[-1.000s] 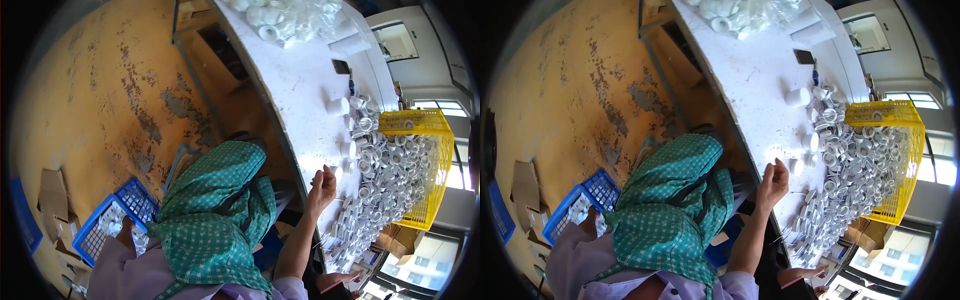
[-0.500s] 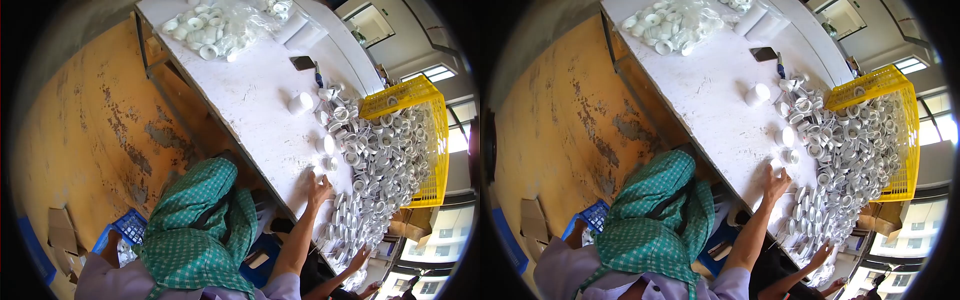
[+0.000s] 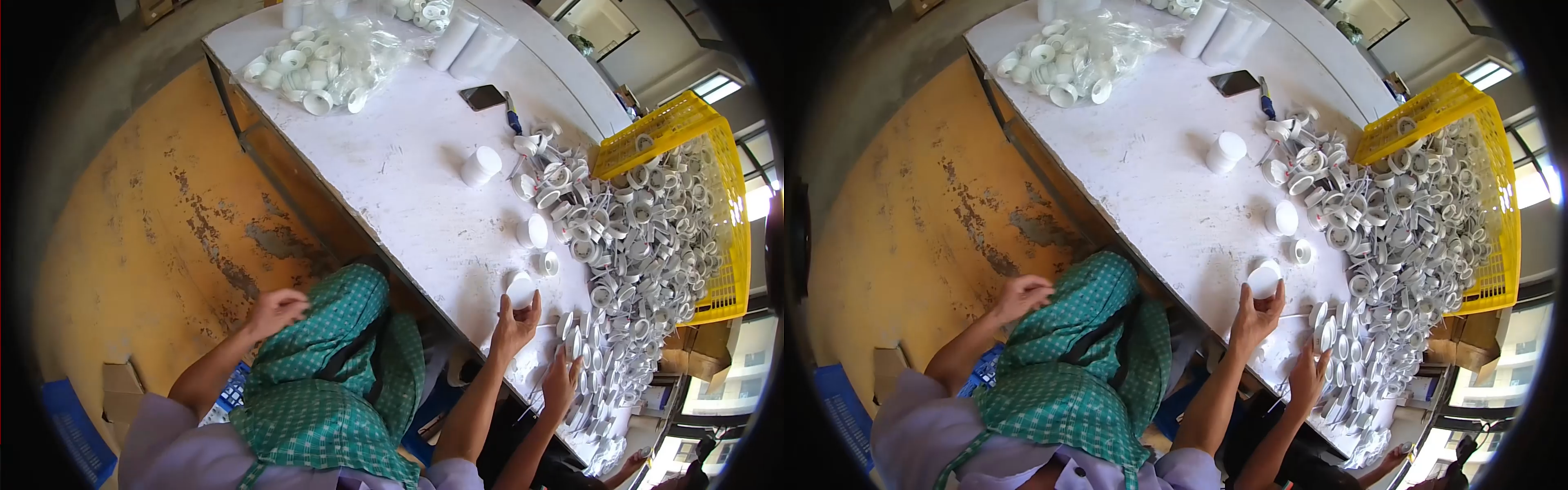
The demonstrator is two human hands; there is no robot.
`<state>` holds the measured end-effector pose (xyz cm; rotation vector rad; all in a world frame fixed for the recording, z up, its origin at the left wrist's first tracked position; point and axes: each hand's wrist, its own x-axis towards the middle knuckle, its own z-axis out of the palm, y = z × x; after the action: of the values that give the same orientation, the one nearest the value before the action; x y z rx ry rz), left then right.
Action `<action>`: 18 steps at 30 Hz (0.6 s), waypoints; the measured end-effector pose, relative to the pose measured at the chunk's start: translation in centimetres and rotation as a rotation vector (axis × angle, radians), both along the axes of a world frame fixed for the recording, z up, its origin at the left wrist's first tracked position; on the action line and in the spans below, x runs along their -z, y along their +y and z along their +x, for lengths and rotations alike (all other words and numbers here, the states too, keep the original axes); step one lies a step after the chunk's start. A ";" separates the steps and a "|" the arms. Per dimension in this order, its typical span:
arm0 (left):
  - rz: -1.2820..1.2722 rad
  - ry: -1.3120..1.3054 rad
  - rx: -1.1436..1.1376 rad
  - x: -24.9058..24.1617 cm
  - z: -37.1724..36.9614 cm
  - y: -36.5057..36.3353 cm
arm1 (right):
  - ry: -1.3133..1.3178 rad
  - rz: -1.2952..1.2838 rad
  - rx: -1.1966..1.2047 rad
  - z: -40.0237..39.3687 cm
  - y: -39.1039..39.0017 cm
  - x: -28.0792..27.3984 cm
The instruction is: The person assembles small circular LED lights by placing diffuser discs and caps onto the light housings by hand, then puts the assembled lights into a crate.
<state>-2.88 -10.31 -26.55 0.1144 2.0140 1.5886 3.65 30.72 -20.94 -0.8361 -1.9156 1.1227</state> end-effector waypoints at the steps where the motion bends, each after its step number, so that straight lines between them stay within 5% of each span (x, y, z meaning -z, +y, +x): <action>1: 0.144 0.033 0.135 -1.0 -0.8 2.9 | -0.006 -0.098 -0.090 0.3 -1.5 -0.4; 4: 0.424 0.101 0.294 -4.4 -1.9 12.6 | 0.010 -0.325 -0.274 0.9 -6.3 -1.3; 8: 0.166 0.152 0.419 -8.4 -3.0 18.8 | 0.203 -0.514 -0.576 2.0 -10.0 -0.7; 18: 0.060 -0.021 0.628 -8.7 -3.2 20.5 | 0.114 -0.819 -0.306 3.7 -9.6 1.0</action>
<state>-6.09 10.19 -17.81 0.6774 1.6783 1.2305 7.38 21.14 -21.92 -0.8704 -1.4951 2.1597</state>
